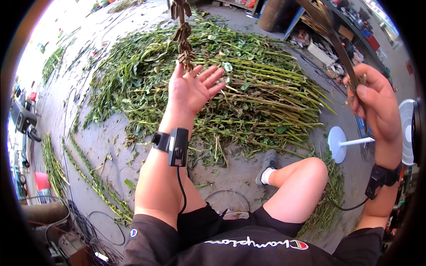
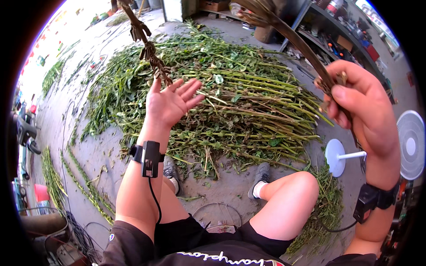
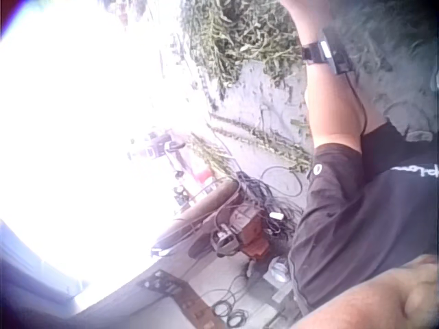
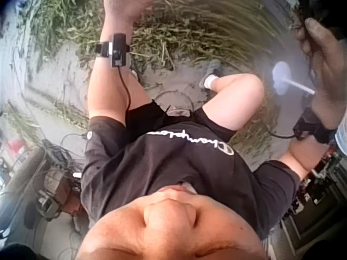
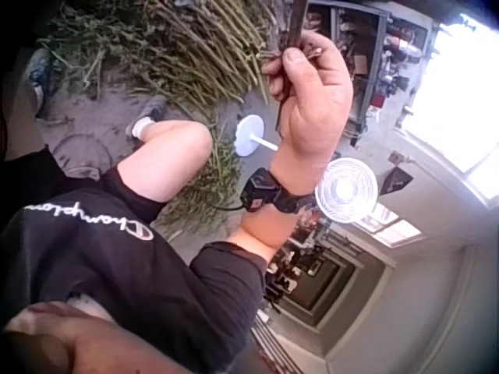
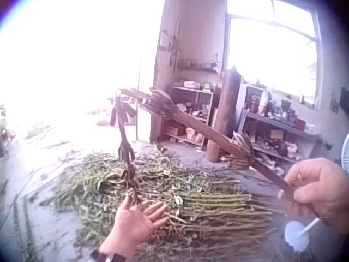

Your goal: The person sits on a concrete floor and strips leaves and small pods from long green plant stems by hand. They pick up individual stems from a large pile, pull off the foliage, and place the cleaned stems onto a separate pile on the floor.

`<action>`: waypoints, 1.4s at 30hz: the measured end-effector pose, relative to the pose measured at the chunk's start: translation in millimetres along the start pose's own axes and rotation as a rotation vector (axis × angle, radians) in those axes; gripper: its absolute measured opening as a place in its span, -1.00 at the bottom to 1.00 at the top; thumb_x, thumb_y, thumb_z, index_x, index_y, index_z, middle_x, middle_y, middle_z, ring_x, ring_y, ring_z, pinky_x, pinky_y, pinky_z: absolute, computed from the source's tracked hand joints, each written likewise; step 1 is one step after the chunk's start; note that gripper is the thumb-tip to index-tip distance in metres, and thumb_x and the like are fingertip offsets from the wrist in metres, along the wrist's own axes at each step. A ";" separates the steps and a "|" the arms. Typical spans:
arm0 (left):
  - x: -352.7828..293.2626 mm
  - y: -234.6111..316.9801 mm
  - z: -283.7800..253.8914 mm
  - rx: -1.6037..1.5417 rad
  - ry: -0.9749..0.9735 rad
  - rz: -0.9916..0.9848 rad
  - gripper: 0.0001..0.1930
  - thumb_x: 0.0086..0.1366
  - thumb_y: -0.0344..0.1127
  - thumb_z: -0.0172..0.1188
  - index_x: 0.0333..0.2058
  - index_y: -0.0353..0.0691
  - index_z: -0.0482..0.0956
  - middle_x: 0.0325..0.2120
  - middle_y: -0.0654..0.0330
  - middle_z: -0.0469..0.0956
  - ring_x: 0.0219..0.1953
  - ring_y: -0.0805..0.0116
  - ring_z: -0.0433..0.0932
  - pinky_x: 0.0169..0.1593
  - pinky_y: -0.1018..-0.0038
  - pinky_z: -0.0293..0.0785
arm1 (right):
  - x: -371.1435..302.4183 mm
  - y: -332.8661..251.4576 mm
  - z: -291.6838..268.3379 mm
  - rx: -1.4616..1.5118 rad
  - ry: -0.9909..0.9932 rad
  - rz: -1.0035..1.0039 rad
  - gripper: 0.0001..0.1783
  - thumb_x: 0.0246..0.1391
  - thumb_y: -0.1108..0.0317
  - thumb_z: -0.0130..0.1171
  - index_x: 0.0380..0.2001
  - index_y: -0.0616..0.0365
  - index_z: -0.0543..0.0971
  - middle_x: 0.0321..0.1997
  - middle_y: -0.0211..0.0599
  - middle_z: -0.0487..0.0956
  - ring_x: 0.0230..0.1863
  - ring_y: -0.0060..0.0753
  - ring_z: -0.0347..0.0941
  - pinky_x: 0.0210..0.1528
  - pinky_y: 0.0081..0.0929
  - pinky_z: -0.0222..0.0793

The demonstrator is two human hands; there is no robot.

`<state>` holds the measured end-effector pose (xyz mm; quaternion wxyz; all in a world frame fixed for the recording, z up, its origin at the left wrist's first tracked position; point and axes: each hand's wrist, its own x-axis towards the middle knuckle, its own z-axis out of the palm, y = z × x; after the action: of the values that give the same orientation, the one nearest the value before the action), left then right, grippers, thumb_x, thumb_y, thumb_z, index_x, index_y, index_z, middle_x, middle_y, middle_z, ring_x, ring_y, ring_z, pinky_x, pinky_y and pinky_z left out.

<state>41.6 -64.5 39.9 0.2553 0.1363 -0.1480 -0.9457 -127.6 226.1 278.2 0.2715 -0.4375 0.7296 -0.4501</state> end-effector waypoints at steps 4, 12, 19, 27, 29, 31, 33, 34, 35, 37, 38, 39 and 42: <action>-35.4 55.6 -12.0 -0.319 0.129 0.336 -0.20 0.47 0.12 -0.16 0.36 -0.44 -0.16 0.31 -0.21 0.16 0.25 -0.10 0.37 0.34 -0.18 0.18 | -12.7 2.8 11.4 -0.044 -0.086 0.017 -0.64 0.12 0.16 0.19 -0.20 0.26 0.50 -0.45 -0.45 0.50 -0.57 -0.78 0.36 -0.57 -0.83 0.21; -189.0 167.4 -86.9 -0.310 0.581 0.705 -0.75 0.39 -0.33 -0.03 -0.08 -0.39 0.36 -0.10 -0.15 0.55 -0.10 -0.07 0.58 0.01 0.06 0.57 | 5.4 26.5 46.4 -0.111 -0.435 0.087 -0.71 0.07 0.23 0.23 -0.24 0.24 0.54 -0.46 -0.46 0.54 -0.53 -0.72 0.44 -0.51 -0.76 0.30; -391.6 261.3 -132.2 0.053 0.937 0.898 -0.75 0.36 -0.37 0.01 -0.11 -0.46 0.42 -0.22 -0.13 0.60 -0.23 -0.02 0.62 -0.10 0.20 0.65 | 48.6 18.0 154.3 -0.301 -0.881 0.007 -0.83 0.07 0.41 0.15 -0.29 0.27 0.56 -0.53 -0.41 0.55 -0.54 -0.66 0.41 -0.46 -0.65 0.36; -468.7 418.3 -163.1 0.630 0.822 0.728 -0.42 0.51 -0.09 -0.12 0.36 -0.22 0.00 0.27 -0.13 0.22 0.28 -0.24 0.26 0.27 -0.25 0.28 | 73.6 60.9 445.2 0.130 -1.053 0.302 -0.88 0.29 0.39 0.06 -0.18 0.20 0.49 -0.41 -0.38 0.55 -0.42 -0.51 0.53 -0.34 -0.51 0.52; -476.9 429.1 -194.7 0.828 0.788 0.816 -0.41 0.41 0.17 -0.18 0.21 -0.14 0.31 0.24 0.11 0.29 0.33 0.04 0.22 0.40 -0.17 -0.14 | 75.5 77.6 533.2 0.200 -1.078 0.355 -0.86 0.31 0.37 0.05 -0.16 0.19 0.48 -0.39 -0.36 0.56 -0.41 -0.45 0.56 -0.30 -0.45 0.56; -504.2 452.3 -290.7 0.839 1.091 0.893 -0.28 0.45 0.11 -0.03 0.38 -0.22 0.04 0.31 0.04 0.24 0.28 -0.01 0.30 0.32 -0.08 0.20 | 71.4 91.6 619.1 0.191 -1.191 0.361 -0.85 0.33 0.35 0.02 -0.15 0.18 0.50 -0.40 -0.36 0.56 -0.40 -0.42 0.57 -0.29 -0.42 0.58; -496.7 388.5 -377.9 1.047 1.220 0.650 -0.28 0.39 0.18 -0.02 0.34 -0.18 0.16 0.25 0.08 0.34 0.21 0.21 0.36 0.18 0.19 0.30 | 69.7 121.6 685.7 0.278 -1.220 0.500 -0.84 0.35 0.33 0.00 -0.14 0.15 0.51 -0.38 -0.35 0.59 -0.37 -0.41 0.59 -0.25 -0.39 0.59; -493.2 340.6 -410.6 0.978 1.246 0.532 -0.38 0.39 0.14 -0.01 0.23 -0.19 0.33 0.15 0.11 0.45 0.15 0.26 0.40 0.13 0.25 0.34 | 62.3 137.5 717.0 0.320 -1.250 0.564 -0.83 0.36 0.32 0.00 -0.13 0.13 0.52 -0.35 -0.34 0.62 -0.33 -0.40 0.60 -0.19 -0.36 0.58; -510.4 292.7 -452.4 0.977 1.197 0.324 -0.48 0.40 0.10 -0.01 0.12 -0.16 0.45 -0.01 0.15 0.56 0.06 0.27 0.47 0.10 0.30 0.36 | 45.9 148.0 752.2 0.366 -1.310 0.627 -0.83 0.37 0.30 0.00 -0.13 0.11 0.52 -0.31 -0.33 0.64 -0.29 -0.39 0.61 -0.14 -0.33 0.57; -491.4 176.1 -466.0 0.684 1.036 0.069 -0.50 0.46 0.08 -0.09 0.15 -0.13 0.44 -0.02 0.14 0.60 0.03 0.26 0.53 0.10 0.29 0.38 | 26.7 167.9 797.7 0.295 -1.356 0.677 -0.83 0.36 0.29 0.02 -0.11 0.08 0.54 -0.18 -0.30 0.68 -0.18 -0.39 0.61 0.00 -0.32 0.49; -496.0 129.5 -468.9 0.541 0.881 0.013 -0.45 0.46 0.14 -0.10 0.20 -0.13 0.40 0.04 0.12 0.57 0.08 0.26 0.52 0.13 0.29 0.37 | 16.4 175.0 820.5 0.286 -1.406 0.655 -0.83 0.35 0.29 0.03 -0.11 0.09 0.54 -0.18 -0.30 0.68 -0.16 -0.39 0.61 0.00 -0.33 0.48; -493.6 94.9 -459.6 0.405 0.830 0.011 -0.40 0.45 0.15 -0.07 0.29 -0.10 0.30 0.05 0.12 0.56 0.10 0.26 0.51 0.17 0.28 0.35 | 7.0 185.2 839.3 0.281 -1.444 0.643 -0.82 0.34 0.29 0.05 -0.11 0.10 0.54 -0.17 -0.31 0.68 -0.15 -0.40 0.60 -0.01 -0.33 0.47; -495.9 44.5 -451.0 0.068 0.824 0.267 -0.47 0.43 -0.09 0.09 0.28 -0.11 0.22 -0.19 0.20 0.59 -0.08 0.31 0.60 -0.03 0.36 0.49 | -16.4 194.0 876.2 -0.109 -1.619 0.453 -0.82 0.31 0.28 0.08 -0.15 0.12 0.56 -0.15 -0.33 0.68 -0.13 -0.40 0.59 0.00 -0.27 0.44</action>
<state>624.4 63.4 -268.8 0.4087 0.4901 -0.0810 -0.7656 495.8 -85.7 -287.4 0.7730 -0.4807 0.4008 0.1038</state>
